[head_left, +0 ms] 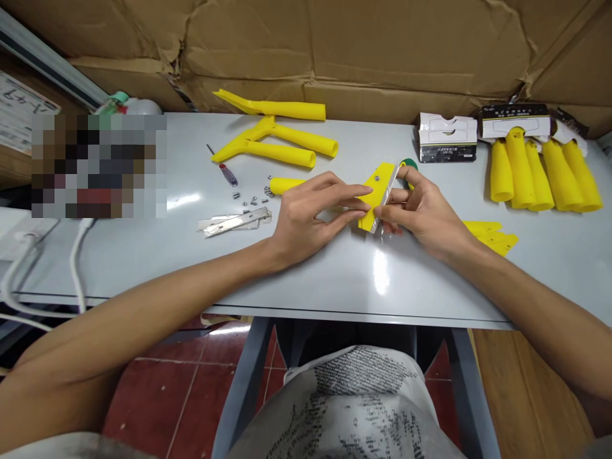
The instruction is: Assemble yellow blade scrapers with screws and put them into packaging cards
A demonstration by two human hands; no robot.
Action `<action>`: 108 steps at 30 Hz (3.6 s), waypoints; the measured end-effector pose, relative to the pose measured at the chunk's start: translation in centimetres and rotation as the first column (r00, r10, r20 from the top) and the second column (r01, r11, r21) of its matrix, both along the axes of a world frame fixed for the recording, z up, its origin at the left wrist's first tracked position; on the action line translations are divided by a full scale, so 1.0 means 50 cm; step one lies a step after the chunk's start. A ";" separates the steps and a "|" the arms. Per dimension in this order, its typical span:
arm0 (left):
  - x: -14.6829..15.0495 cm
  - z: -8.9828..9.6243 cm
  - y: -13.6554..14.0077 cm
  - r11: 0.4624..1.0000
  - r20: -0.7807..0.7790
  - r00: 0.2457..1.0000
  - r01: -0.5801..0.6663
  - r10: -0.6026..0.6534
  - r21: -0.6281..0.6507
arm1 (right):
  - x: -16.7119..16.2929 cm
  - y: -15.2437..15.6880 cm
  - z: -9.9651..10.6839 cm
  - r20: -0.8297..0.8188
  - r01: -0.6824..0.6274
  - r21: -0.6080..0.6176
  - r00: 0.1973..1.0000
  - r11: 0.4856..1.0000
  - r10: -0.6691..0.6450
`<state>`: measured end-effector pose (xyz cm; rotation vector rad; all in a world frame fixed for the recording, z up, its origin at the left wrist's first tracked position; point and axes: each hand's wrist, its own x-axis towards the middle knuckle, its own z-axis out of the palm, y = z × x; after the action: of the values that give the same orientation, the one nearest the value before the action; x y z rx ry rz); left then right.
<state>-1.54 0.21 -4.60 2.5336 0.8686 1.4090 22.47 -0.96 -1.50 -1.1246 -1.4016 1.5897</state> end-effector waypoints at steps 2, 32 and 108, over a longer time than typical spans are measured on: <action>0.000 0.000 0.000 1.000 -0.004 1.000 -0.013 0.013 0.009 | 0.001 -0.001 -0.001 -0.006 0.002 0.010 1.000 1.000 -0.002; -0.039 -0.022 0.042 0.934 -0.278 0.917 -0.200 0.285 0.296 | -0.005 -0.019 0.021 0.006 0.004 0.099 1.000 0.995 -0.004; 0.011 -0.019 0.095 0.647 -0.191 0.965 0.030 0.180 0.762 | 0.094 0.050 0.002 0.578 -0.531 0.810 0.654 0.249 -0.487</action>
<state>-1.01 4.95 -5.53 3.3927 0.4352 1.7952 27.15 1.52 -1.41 -0.8579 -2.4241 -0.2527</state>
